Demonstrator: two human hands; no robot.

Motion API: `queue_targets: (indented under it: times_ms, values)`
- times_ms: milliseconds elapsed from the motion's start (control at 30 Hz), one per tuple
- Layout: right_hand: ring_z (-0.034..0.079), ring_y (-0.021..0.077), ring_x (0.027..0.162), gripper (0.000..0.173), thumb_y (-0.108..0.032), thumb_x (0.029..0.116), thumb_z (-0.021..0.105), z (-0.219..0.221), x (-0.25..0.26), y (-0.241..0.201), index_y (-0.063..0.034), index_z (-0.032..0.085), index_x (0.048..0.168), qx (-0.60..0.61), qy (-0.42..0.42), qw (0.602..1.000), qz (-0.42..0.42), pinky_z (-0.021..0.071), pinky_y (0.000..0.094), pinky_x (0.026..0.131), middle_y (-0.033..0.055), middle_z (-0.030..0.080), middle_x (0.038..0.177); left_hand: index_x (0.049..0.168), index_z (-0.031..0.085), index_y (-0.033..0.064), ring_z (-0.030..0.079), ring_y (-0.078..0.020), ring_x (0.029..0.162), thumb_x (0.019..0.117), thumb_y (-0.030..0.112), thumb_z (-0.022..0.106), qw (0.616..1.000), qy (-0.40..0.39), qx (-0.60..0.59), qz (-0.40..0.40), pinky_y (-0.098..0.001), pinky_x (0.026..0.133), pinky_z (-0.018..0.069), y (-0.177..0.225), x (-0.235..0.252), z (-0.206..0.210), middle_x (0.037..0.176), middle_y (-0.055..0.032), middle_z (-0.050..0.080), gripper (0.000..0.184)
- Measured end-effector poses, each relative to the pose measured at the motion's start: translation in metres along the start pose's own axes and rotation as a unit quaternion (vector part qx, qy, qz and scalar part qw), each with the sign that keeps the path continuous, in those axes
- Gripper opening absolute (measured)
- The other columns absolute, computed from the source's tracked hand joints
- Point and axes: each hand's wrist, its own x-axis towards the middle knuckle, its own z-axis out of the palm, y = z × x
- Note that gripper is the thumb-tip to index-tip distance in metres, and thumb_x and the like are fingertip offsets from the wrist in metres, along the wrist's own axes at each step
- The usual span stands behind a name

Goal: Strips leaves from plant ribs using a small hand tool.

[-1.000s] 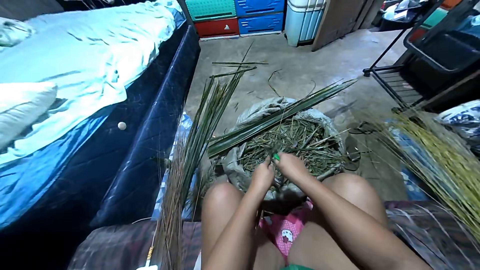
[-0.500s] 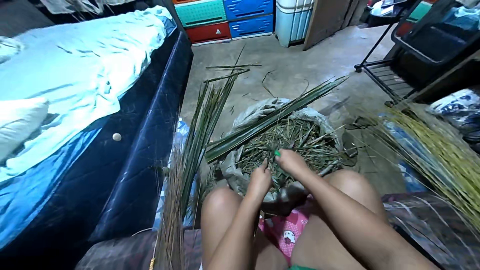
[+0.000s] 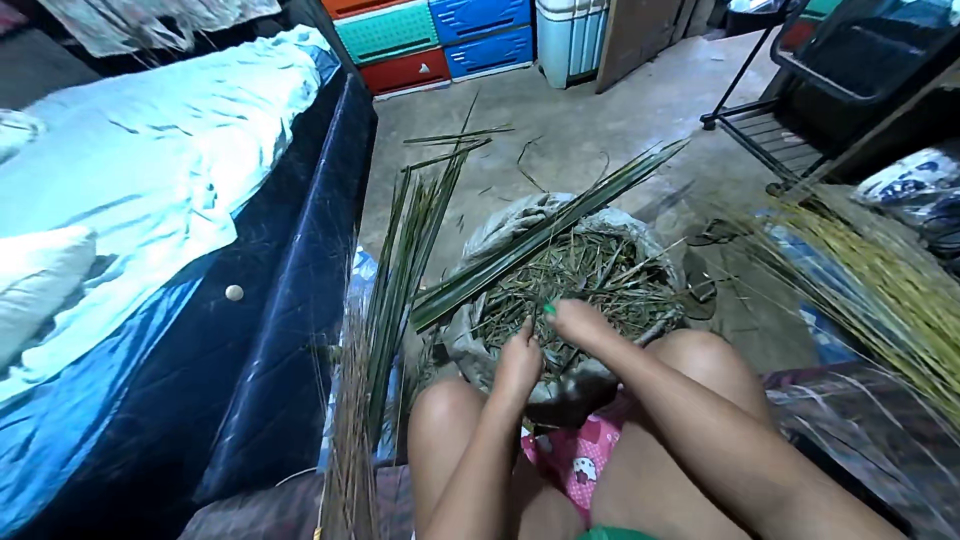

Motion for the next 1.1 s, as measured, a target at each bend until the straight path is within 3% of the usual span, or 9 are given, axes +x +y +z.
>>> queue_targets:
  times_ms: [100, 167, 267, 400, 533, 667, 767, 933, 1100]
  values:
    - [0.065, 0.0397, 0.111, 0.037, -0.03, 0.11, 0.044, 0.013, -0.028, -0.012, -0.0008, 0.064, 0.12, 0.011, -0.059, 0.997, -0.057, 0.0492, 0.0611, 0.092, 0.0238, 0.067, 0.115, 0.147, 0.052, 0.0059, 0.06, -0.0242, 0.075, 0.1109, 0.018, 0.033, 1.0, 0.019, -0.015, -0.016, -0.0428, 0.07, 0.0501, -0.003, 0.006, -0.005, 0.101, -0.0158, 0.065, 0.043]
    - [0.065, 0.0404, 0.116, 0.038, -0.031, 0.1098, 0.044, 0.013, -0.031, -0.013, -0.0015, 0.064, 0.123, -0.017, -0.039, 0.998, -0.043, 0.0495, 0.0617, 0.094, 0.0235, 0.068, 0.119, 0.147, 0.052, 0.0057, 0.058, -0.0231, 0.073, 0.1115, 0.019, 0.033, 1.0, 0.019, -0.018, -0.015, -0.0413, 0.068, 0.0495, -0.003, 0.004, -0.005, 0.099, -0.0151, 0.066, 0.042]
    - [0.063, 0.0421, 0.123, 0.039, -0.03, 0.1093, 0.045, 0.004, -0.012, -0.007, -0.0013, 0.062, 0.13, -0.041, 0.019, 0.999, 0.008, 0.0491, 0.0629, 0.098, 0.024, 0.066, 0.129, 0.159, 0.039, 0.0133, 0.058, -0.0243, 0.075, 0.1121, 0.02, 0.034, 1.0, 0.009, -0.006, 0.001, -0.0418, 0.07, 0.049, 0.001, -0.002, -0.001, 0.098, -0.0159, 0.067, 0.048]
    - [0.063, 0.0418, 0.125, 0.039, -0.026, 0.1086, 0.046, -0.01, 0.014, 0.007, -0.0021, 0.06, 0.136, -0.017, 0.074, 0.994, 0.073, 0.0498, 0.0627, 0.099, 0.0234, 0.065, 0.134, 0.159, 0.04, 0.0147, 0.063, -0.026, 0.084, 0.1116, 0.019, 0.035, 1.0, -0.001, 0.008, 0.022, -0.0442, 0.081, 0.0515, 0.003, -0.008, 0.007, 0.106, -0.0177, 0.068, 0.048]
    - [0.063, 0.0431, 0.122, 0.04, -0.03, 0.109, 0.046, -0.003, -0.007, 0.0, -0.0006, 0.063, 0.129, 0.008, 0.021, 1.0, 0.013, 0.0489, 0.0641, 0.097, 0.0253, 0.066, 0.128, 0.159, 0.04, 0.0143, 0.053, -0.0196, 0.064, 0.112, 0.019, 0.034, 1.0, 0.01, -0.02, 0.014, -0.0374, 0.062, 0.046, 0.0, -0.006, 0.005, 0.091, -0.013, 0.065, 0.047]
    - [0.065, 0.0415, 0.115, 0.038, -0.032, 0.1097, 0.045, 0.013, -0.035, -0.009, -0.0008, 0.064, 0.121, 0.01, -0.04, 0.997, -0.058, 0.0495, 0.0625, 0.093, 0.0243, 0.068, 0.118, 0.135, 0.059, 0.0019, 0.054, -0.0192, 0.064, 0.1115, 0.019, 0.036, 0.999, 0.027, -0.036, -0.001, -0.0377, 0.06, 0.0473, -0.007, 0.001, -0.003, 0.09, -0.0128, 0.064, 0.037]
    - [0.064, 0.0432, 0.121, 0.038, -0.03, 0.109, 0.047, 0.005, -0.026, -0.006, -0.001, 0.064, 0.127, -0.013, -0.001, 1.0, -0.021, 0.0492, 0.0642, 0.096, 0.0249, 0.067, 0.126, 0.154, 0.047, 0.011, 0.05, -0.0171, 0.06, 0.112, 0.019, 0.036, 0.999, 0.017, -0.042, 0.004, -0.0348, 0.057, 0.0442, -0.002, -0.005, -0.001, 0.084, -0.0097, 0.062, 0.044]
    - [0.062, 0.0435, 0.125, 0.039, -0.027, 0.109, 0.046, -0.025, 0.01, 0.018, 0.0004, 0.061, 0.133, 0.021, 0.088, 0.993, 0.077, 0.0487, 0.0633, 0.099, 0.0258, 0.064, 0.133, 0.158, 0.042, 0.0164, 0.046, -0.0146, 0.055, 0.1116, 0.017, 0.036, 0.999, -0.005, -0.047, 0.025, -0.0323, 0.053, 0.0404, 0.004, -0.015, 0.009, 0.078, -0.0066, 0.059, 0.047]
    - [0.064, 0.0444, 0.118, 0.04, -0.032, 0.1087, 0.047, -0.005, -0.016, 0.004, 0.0002, 0.065, 0.124, 0.033, 0.006, 0.999, -0.035, 0.0482, 0.066, 0.095, 0.0266, 0.067, 0.122, 0.154, 0.045, 0.0067, 0.042, -0.0102, 0.048, 0.1122, 0.015, 0.037, 0.982, 0.008, -0.189, 0.016, -0.0264, 0.043, 0.0364, -0.003, -0.008, 0.0, 0.073, -0.0043, 0.055, 0.043]
